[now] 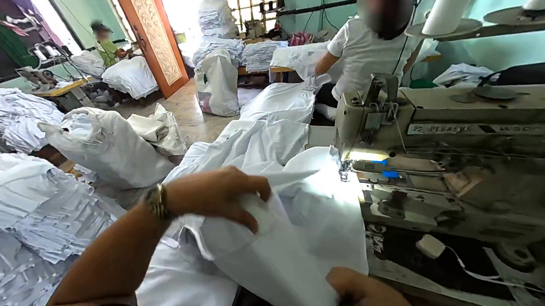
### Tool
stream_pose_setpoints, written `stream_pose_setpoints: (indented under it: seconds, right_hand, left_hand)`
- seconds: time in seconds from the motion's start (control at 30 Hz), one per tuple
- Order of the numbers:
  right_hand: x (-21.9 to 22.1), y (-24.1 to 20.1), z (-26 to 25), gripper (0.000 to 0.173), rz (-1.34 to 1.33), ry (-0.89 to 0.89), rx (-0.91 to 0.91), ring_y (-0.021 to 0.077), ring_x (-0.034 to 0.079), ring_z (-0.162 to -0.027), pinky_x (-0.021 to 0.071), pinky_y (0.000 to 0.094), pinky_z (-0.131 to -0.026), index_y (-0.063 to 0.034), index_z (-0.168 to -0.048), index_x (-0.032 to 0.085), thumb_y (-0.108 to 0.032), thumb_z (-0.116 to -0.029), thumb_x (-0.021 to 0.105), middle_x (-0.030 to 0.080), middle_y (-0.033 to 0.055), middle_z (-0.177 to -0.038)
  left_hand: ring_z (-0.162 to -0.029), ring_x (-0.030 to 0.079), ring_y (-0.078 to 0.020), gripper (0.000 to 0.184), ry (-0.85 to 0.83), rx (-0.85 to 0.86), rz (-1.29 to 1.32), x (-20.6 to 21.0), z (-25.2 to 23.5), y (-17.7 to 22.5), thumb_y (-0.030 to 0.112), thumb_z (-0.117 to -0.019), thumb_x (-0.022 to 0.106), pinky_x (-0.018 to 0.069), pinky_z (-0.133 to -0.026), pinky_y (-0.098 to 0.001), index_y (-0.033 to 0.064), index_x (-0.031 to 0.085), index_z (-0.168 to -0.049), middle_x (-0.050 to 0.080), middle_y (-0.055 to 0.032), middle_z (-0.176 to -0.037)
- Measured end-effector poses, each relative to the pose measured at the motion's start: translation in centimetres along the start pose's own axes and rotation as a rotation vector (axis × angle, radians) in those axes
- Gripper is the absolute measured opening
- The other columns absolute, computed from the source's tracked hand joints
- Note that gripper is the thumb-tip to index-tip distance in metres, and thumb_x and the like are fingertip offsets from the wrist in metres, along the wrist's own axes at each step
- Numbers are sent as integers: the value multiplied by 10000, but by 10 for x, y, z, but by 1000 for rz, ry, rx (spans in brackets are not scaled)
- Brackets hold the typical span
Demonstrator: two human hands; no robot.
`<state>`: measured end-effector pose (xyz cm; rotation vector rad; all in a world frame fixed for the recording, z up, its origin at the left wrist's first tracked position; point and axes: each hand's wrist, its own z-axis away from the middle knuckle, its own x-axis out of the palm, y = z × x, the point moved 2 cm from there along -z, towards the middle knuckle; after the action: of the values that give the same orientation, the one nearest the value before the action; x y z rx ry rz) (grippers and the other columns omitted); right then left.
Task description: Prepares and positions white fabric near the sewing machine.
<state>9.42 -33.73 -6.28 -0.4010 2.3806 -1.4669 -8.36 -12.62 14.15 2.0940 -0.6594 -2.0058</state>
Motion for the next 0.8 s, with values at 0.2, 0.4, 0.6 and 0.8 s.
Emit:
stream_pose_setpoints:
  seconds: [0.2, 0.4, 0.6, 0.8]
  right_hand:
    - [-34, 45, 20, 277, 603, 532, 741, 264, 695, -850, 562, 517, -831, -26, -1155, 718, -245, -1006, 636, 719, 148, -930]
    - [-34, 38, 24, 281, 766, 625, 709, 204, 641, -741, 554, 439, -725, -110, -1185, 731, -303, -1001, 643, 698, 88, -894]
    - [-30, 30, 6, 376, 879, 706, 638, 210, 657, -808, 564, 430, -732, -104, -1187, 696, -412, -975, 654, 693, 90, -989]
    - [-28, 28, -38, 419, 629, 568, 606, 142, 630, -758, 551, 349, -712, -114, -1317, 611, -393, -1005, 605, 674, 51, -930]
  left_hand:
    - [-1028, 679, -319, 133, -166, -485, -268, 68, 12, -145, 124, -958, 691, 527, -932, -544, 42, 751, -1044, 708, -151, -1034]
    - [-1073, 658, -329, 176, -36, -480, -212, 99, 9, -164, 67, -913, 722, 518, -973, -542, 48, 735, -1087, 692, -154, -1087]
    - [-1076, 647, -275, 400, 66, -214, -258, 117, -13, -128, 405, -855, 803, 508, -943, -527, 114, 728, -1120, 699, -87, -1080]
    - [-929, 691, -300, 154, 42, -195, -241, 136, -27, -132, 156, -994, 641, 564, -860, -490, 34, 734, -1009, 693, -137, -929]
